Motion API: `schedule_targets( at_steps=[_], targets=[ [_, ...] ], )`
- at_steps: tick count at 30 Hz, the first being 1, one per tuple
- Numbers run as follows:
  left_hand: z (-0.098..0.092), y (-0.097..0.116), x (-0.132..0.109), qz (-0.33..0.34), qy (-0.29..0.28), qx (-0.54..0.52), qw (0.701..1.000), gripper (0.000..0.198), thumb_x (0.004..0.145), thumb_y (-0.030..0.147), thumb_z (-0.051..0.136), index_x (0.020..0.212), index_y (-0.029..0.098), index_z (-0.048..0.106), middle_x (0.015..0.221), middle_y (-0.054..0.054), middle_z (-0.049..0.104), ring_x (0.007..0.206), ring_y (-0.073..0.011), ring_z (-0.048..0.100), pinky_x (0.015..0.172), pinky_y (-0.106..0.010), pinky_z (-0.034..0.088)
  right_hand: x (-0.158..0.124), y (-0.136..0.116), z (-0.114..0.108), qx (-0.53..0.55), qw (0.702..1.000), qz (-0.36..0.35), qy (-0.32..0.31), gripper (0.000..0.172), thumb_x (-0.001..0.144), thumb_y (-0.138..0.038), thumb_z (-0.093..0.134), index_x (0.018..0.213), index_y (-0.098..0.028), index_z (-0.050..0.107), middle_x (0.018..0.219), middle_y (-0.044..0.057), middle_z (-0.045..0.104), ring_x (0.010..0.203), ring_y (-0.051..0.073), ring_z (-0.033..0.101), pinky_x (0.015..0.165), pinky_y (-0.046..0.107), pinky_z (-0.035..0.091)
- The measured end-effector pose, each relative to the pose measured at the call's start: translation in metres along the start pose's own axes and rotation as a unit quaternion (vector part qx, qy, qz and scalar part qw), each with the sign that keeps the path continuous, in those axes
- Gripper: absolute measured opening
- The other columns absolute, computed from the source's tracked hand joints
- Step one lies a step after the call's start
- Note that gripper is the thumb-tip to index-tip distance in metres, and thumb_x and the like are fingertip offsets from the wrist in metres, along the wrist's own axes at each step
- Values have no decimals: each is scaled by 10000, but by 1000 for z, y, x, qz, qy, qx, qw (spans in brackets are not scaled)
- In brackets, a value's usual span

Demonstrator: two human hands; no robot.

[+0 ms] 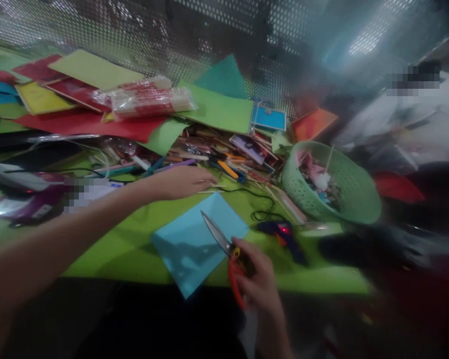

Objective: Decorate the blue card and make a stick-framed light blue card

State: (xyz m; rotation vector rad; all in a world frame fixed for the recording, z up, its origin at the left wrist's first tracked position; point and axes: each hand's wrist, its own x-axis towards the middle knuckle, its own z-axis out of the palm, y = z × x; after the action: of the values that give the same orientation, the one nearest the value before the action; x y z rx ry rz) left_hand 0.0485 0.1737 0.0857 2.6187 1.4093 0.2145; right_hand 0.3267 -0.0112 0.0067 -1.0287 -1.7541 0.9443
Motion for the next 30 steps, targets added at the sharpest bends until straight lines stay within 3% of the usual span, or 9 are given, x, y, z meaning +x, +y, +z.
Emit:
schedule_targets(
  at_steps=[3, 6, 10, 14, 20, 30],
  targets=[
    [20, 10, 48, 5, -21, 26, 999, 367, 1005, 355, 536, 1302, 230, 713, 1272, -70, 779, 1150, -226, 721, 1046, -303, 500, 1, 0, 0, -9, 1000, -2, 1, 597, 862, -218, 734, 1440, -345, 656, 1042, 12, 793, 879, 185, 722, 796, 249, 565],
    [37, 2, 66, 3, -33, 43, 999, 352, 1015, 264, 489, 1269, 198, 724, 1311, -99, 762, 1136, -233, 735, 1017, -310, 521, 2, -1, -2, -22, 1000, -10, -2, 597, 868, -238, 731, 1445, -363, 645, 1025, -4, 794, 881, 183, 724, 816, 252, 564],
    [47, -13, 73, -7, -18, 72, 997, 423, 1013, 175, 413, 1338, 157, 682, 1425, -150, 694, 1264, -283, 686, 1058, -383, 517, 1, 0, -3, -27, 999, -13, -21, 604, 865, -247, 725, 1450, -362, 634, 1026, -8, 793, 894, 188, 733, 831, 263, 566],
    [47, -20, 79, -14, -7, 91, 996, 416, 982, 158, 450, 1324, 151, 688, 1362, -143, 728, 1270, -292, 676, 1065, -400, 517, -1, 2, -1, -31, 999, -8, -32, 634, 839, -215, 738, 1447, -356, 630, 1058, 1, 786, 888, 187, 735, 797, 260, 566],
    [46, -12, 84, -10, -6, 98, 995, 306, 922, 157, 566, 1151, 187, 767, 1251, -101, 775, 1217, -273, 694, 1030, -338, 526, 1, -2, -1, -55, 998, -24, -30, 611, 861, -233, 741, 1448, -357, 625, 1100, 3, 793, 875, 183, 737, 794, 266, 581],
    [60, -6, 88, -33, 19, 70, 997, 360, 938, 90, 506, 1195, 173, 745, 1186, -113, 797, 1128, -259, 747, 942, -306, 544, 0, 1, -2, -55, 997, -17, -50, 649, 868, -226, 749, 1476, -387, 590, 1250, -3, 785, 1006, 192, 758, 911, 294, 596]
  ],
)
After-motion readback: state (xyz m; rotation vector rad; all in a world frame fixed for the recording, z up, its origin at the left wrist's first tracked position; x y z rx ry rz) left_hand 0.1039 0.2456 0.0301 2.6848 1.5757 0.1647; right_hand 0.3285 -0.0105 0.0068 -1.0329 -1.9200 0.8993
